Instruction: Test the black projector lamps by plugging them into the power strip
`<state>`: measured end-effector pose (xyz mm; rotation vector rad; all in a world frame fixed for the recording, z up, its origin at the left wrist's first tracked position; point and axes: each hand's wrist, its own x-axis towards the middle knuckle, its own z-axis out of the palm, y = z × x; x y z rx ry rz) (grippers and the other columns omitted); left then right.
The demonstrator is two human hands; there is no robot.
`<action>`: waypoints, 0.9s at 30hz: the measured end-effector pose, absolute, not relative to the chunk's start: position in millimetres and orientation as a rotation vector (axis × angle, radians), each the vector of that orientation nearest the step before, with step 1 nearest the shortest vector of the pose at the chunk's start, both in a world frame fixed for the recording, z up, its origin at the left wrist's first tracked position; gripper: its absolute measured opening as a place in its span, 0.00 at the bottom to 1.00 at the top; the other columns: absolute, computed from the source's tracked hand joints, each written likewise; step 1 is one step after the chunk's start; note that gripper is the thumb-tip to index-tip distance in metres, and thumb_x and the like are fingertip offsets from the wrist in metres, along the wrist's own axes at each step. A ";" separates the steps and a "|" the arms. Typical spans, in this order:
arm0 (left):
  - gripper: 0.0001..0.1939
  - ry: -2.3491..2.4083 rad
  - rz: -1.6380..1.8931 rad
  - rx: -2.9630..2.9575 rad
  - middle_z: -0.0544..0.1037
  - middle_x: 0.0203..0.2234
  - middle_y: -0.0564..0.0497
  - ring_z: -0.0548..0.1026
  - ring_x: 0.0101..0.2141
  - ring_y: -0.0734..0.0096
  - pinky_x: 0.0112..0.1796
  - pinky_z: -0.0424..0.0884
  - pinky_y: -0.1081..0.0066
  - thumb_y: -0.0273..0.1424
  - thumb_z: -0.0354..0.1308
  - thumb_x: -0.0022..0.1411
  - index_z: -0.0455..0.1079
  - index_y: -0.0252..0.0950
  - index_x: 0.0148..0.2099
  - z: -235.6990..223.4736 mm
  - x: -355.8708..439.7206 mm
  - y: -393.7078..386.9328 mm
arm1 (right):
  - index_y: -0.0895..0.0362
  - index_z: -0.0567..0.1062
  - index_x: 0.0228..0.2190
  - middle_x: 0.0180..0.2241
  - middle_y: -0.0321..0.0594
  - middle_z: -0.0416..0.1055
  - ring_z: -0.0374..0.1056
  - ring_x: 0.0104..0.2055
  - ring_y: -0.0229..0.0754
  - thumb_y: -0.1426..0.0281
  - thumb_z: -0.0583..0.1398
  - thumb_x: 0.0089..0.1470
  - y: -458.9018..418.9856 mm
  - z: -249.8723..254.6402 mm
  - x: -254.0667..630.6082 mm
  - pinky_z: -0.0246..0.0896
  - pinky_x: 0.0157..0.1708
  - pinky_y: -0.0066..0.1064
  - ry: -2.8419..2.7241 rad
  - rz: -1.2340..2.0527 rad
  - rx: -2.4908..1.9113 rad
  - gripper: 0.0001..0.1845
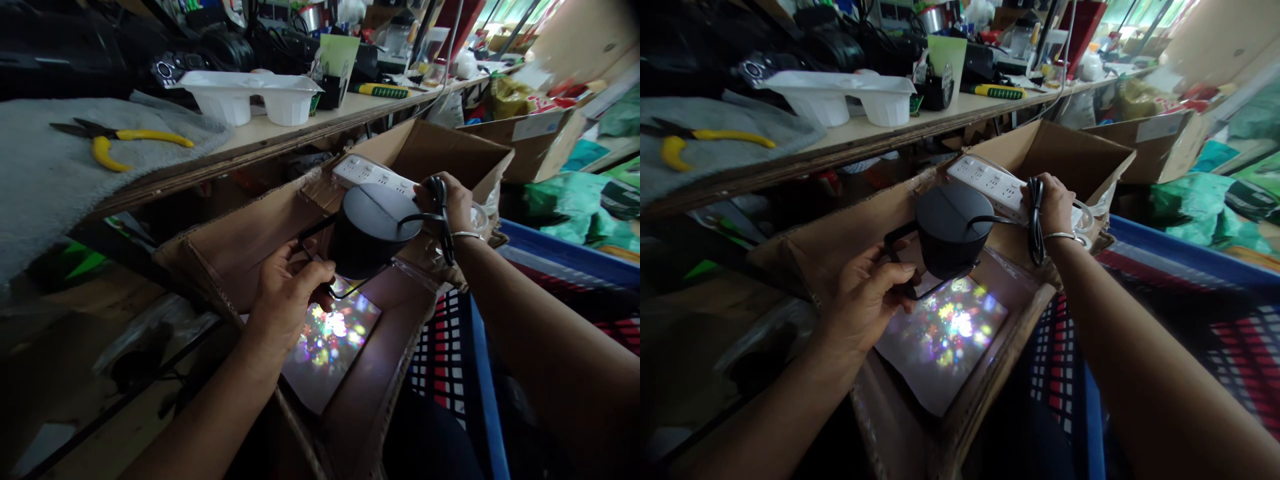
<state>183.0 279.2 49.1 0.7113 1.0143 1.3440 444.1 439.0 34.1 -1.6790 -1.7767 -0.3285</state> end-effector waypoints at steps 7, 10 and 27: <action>0.19 1.016 1.351 0.722 0.70 0.17 0.58 0.63 0.13 0.79 0.11 0.63 0.79 0.27 0.61 0.42 0.64 0.34 0.40 48.1 183.4 279.2 | 0.57 0.72 0.31 0.32 0.44 0.71 0.66 0.33 0.45 0.57 0.48 0.57 439.9 33.4 445.7 0.58 0.34 0.36 -1.773 -0.328 -1.651 0.19; 0.19 1.020 1.354 0.716 0.70 0.18 0.58 0.64 0.14 0.79 0.11 0.62 0.79 0.27 0.61 0.42 0.64 0.34 0.39 48.6 183.6 278.9 | 0.58 0.72 0.30 0.32 0.45 0.71 0.66 0.34 0.45 0.57 0.48 0.57 440.6 34.7 444.3 0.58 0.34 0.36 -1.754 -0.311 -1.679 0.20; 0.16 0.988 1.352 0.761 0.70 0.19 0.58 0.65 0.17 0.78 0.12 0.64 0.79 0.27 0.61 0.44 0.65 0.34 0.38 47.5 182.4 278.8 | 0.58 0.72 0.30 0.33 0.48 0.71 0.67 0.36 0.47 0.56 0.50 0.56 436.2 37.1 441.7 0.60 0.37 0.38 -1.745 -0.312 -1.705 0.19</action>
